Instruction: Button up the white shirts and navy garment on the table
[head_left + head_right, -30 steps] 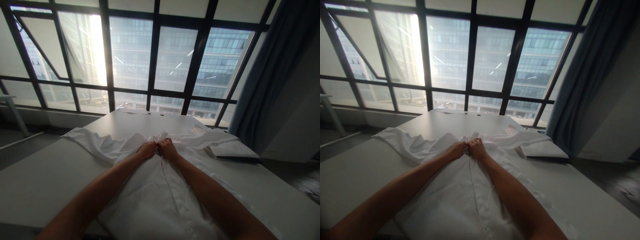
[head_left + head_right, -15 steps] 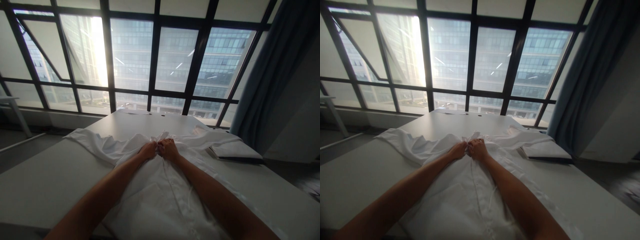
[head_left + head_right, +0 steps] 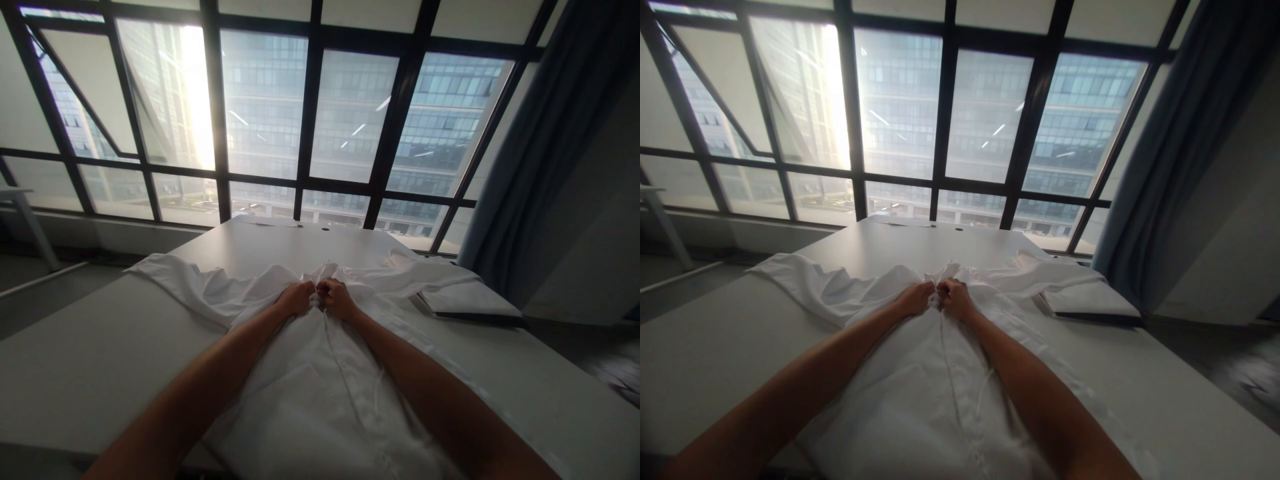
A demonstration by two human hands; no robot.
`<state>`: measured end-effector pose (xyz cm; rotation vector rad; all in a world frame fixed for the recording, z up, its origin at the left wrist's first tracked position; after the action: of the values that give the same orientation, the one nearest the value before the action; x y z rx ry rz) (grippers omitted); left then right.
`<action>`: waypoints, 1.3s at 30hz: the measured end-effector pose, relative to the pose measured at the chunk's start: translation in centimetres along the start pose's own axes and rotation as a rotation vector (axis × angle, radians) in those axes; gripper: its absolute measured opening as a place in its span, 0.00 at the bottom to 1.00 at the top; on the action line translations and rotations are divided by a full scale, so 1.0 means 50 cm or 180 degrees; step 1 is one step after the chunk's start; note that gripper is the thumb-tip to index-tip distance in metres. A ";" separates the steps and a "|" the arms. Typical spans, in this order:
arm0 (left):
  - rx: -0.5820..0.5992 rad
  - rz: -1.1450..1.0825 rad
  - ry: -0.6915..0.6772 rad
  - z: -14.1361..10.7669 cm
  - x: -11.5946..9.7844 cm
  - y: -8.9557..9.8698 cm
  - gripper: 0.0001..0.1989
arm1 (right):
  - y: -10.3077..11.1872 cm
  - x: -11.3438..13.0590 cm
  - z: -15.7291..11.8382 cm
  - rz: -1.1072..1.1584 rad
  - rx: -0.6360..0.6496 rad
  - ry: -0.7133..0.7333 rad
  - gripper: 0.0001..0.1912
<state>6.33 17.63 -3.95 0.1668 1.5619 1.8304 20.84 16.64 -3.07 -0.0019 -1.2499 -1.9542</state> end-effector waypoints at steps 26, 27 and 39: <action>-0.0505 -0.0284 -0.0219 -0.015 -0.032 0.023 0.11 | 0.003 0.005 -0.006 -0.0071 -0.0019 -0.0267 0.05; -0.0499 -0.0309 -0.0179 -0.014 -0.030 0.022 0.11 | 0.004 0.007 -0.006 -0.0095 -0.0032 -0.0258 0.05; -0.0493 -0.0412 0.0064 -0.004 -0.008 0.004 0.09 | -0.002 0.016 -0.002 -0.0305 0.0222 -0.0252 0.06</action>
<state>6.43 17.23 -3.69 -0.0240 1.4039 1.8462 20.25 16.09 -2.89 0.0162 -1.3924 -2.0082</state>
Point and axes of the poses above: each hand's wrist, its own z-axis towards the middle knuckle, its own y-axis out of the back of the hand, x = y × z, the point moved 4 cm from there along z, towards the middle knuckle, and after that the axes turned 7 degrees about x, right-handed, at the moved point
